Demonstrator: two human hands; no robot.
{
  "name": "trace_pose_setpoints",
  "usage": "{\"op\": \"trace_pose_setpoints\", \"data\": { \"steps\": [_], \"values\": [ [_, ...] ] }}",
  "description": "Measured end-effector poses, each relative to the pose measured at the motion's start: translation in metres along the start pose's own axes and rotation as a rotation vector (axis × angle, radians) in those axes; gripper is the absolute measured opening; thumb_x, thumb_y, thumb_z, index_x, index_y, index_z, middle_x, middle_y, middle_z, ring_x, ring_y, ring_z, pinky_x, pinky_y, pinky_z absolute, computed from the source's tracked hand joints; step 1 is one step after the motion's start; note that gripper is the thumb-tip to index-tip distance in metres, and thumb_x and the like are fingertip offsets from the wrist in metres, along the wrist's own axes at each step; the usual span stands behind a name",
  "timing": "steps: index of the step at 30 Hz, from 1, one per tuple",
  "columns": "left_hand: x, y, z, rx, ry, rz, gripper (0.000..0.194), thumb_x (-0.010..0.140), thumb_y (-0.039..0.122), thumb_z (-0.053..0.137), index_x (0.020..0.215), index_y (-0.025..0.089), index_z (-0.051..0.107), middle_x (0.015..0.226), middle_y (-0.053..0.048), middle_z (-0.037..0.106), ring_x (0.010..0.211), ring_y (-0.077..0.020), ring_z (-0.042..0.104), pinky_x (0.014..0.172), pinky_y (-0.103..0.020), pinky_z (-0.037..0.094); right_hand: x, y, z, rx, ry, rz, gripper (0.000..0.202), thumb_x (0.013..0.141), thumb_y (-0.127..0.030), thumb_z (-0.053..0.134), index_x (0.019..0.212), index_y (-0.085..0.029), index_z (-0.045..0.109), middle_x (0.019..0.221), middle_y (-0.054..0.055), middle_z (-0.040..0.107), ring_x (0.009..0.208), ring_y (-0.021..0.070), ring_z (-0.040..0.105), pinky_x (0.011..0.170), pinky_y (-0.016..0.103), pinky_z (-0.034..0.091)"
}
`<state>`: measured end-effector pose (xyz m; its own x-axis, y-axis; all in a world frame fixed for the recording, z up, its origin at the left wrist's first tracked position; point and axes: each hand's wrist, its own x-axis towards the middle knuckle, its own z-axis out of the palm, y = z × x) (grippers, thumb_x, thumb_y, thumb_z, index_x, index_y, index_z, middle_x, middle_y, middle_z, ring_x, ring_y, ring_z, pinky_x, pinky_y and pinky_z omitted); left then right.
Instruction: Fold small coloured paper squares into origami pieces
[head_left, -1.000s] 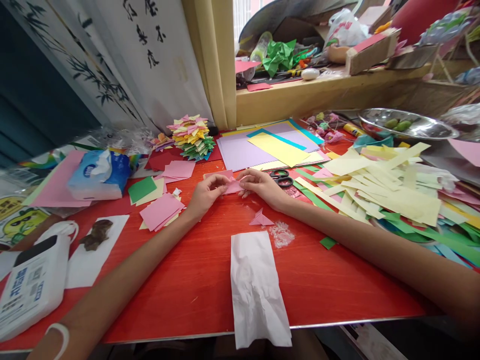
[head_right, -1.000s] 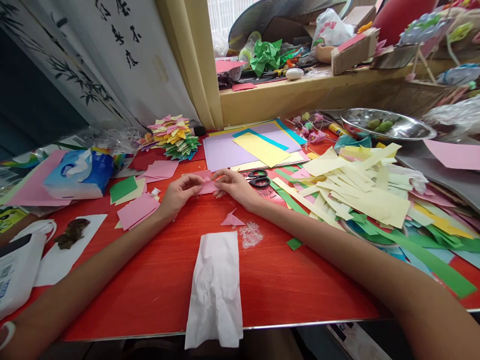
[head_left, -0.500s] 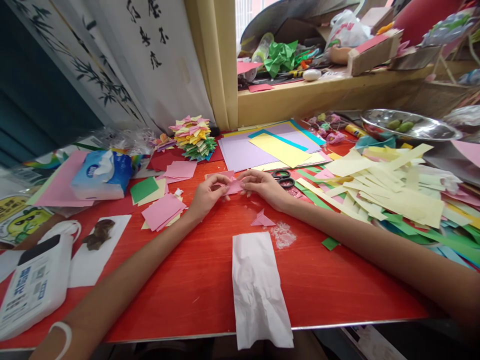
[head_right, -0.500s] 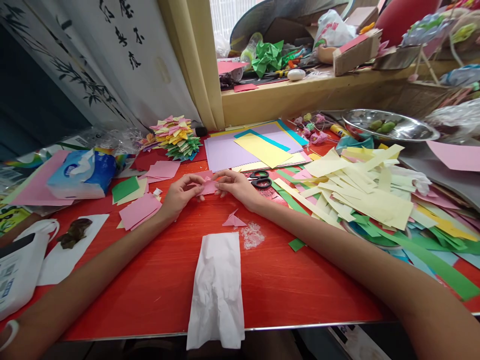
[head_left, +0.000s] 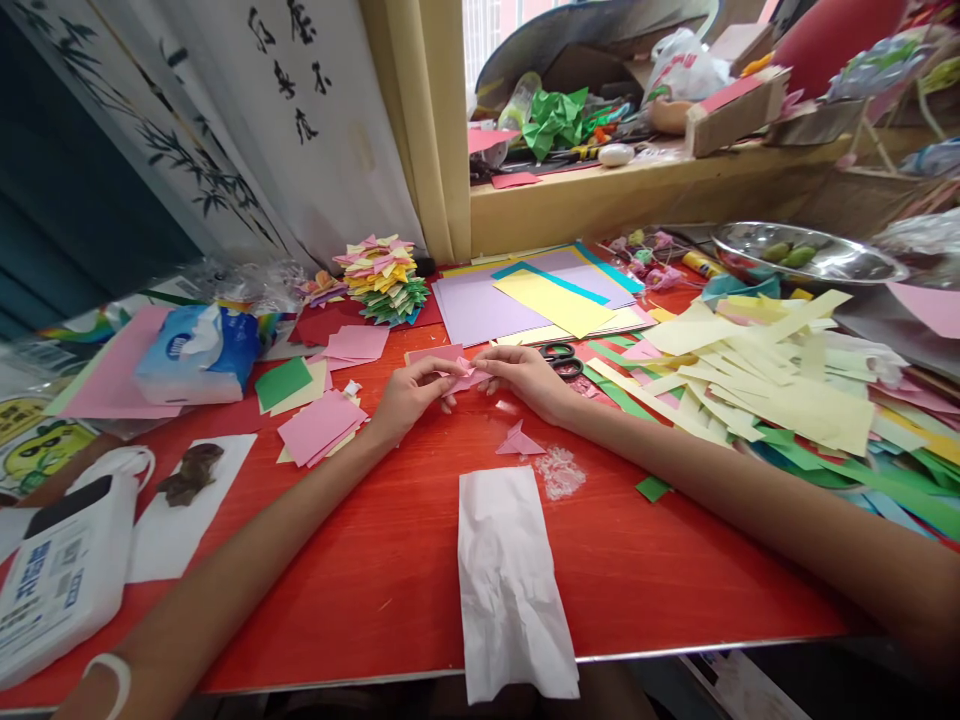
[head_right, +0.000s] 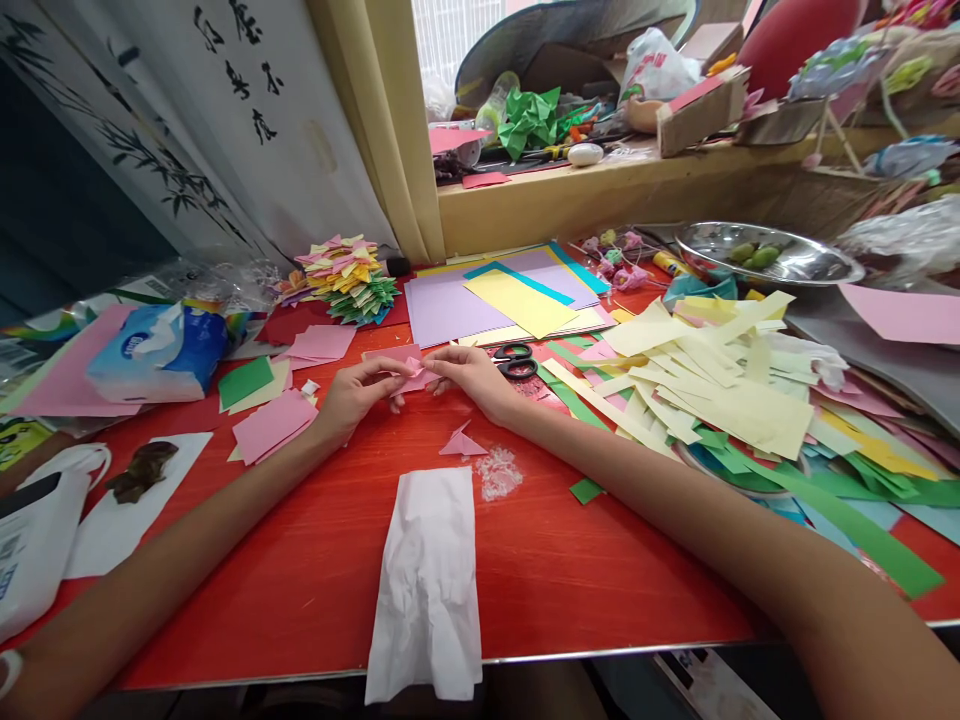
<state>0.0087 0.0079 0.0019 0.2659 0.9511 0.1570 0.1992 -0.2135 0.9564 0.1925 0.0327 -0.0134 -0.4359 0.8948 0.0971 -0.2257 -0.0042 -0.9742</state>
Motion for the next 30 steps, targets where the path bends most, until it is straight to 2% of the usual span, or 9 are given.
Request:
{"op": "trace_pose_setpoints", "data": {
  "steps": [3,7,12,21,30],
  "values": [
    [-0.0007,0.0033,0.0019,0.002,0.000,0.010,0.020,0.072,0.028,0.059,0.085,0.014,0.063,0.068,-0.001,0.061,0.051,-0.0084,0.056,0.049,-0.021,0.049,-0.0010,-0.0016,0.0010,-0.056,-0.006,-0.036,0.020,0.071,-0.031,0.062,0.079,-0.013,0.059,0.070,0.000,0.058,0.056,0.0063,0.054,0.057,0.021,0.044],
    [-0.0006,0.0042,0.0030,0.051,-0.021,0.060,0.018,0.073,0.027,0.058,0.083,0.014,0.066,0.089,-0.004,0.059,0.054,-0.0065,0.055,0.042,-0.019,0.046,-0.0020,-0.0037,0.0022,-0.132,-0.021,-0.072,0.017,0.069,-0.027,0.064,0.077,-0.013,0.058,0.066,-0.002,0.056,0.054,0.0055,0.051,0.055,0.020,0.041],
    [-0.0010,0.0049,0.0024,0.089,-0.047,0.059,0.020,0.074,0.027,0.054,0.082,0.016,0.067,0.094,-0.005,0.057,0.054,-0.0053,0.052,0.042,-0.019,0.046,-0.0027,-0.0047,0.0029,-0.170,-0.028,-0.079,0.017,0.068,-0.027,0.064,0.075,-0.012,0.057,0.064,-0.002,0.056,0.055,0.0062,0.051,0.056,0.021,0.041],
    [0.0003,-0.0004,0.0012,0.025,-0.008,-0.003,0.023,0.074,0.032,0.057,0.089,0.016,0.064,0.076,-0.002,0.061,0.051,-0.0065,0.051,0.044,-0.019,0.045,-0.0023,-0.0029,0.0032,-0.184,-0.034,-0.076,0.018,0.073,-0.029,0.060,0.079,-0.014,0.055,0.068,-0.001,0.055,0.056,0.0062,0.050,0.056,0.021,0.040],
    [0.0003,-0.0015,0.0003,0.000,0.008,-0.009,0.023,0.071,0.029,0.062,0.091,0.017,0.062,0.061,0.003,0.053,0.047,-0.0053,0.047,0.040,-0.016,0.041,-0.0032,-0.0026,0.0023,-0.135,-0.074,-0.093,0.015,0.076,-0.027,0.057,0.083,-0.015,0.055,0.077,0.000,0.055,0.065,0.0074,0.055,0.061,0.021,0.043]
  ]
}}
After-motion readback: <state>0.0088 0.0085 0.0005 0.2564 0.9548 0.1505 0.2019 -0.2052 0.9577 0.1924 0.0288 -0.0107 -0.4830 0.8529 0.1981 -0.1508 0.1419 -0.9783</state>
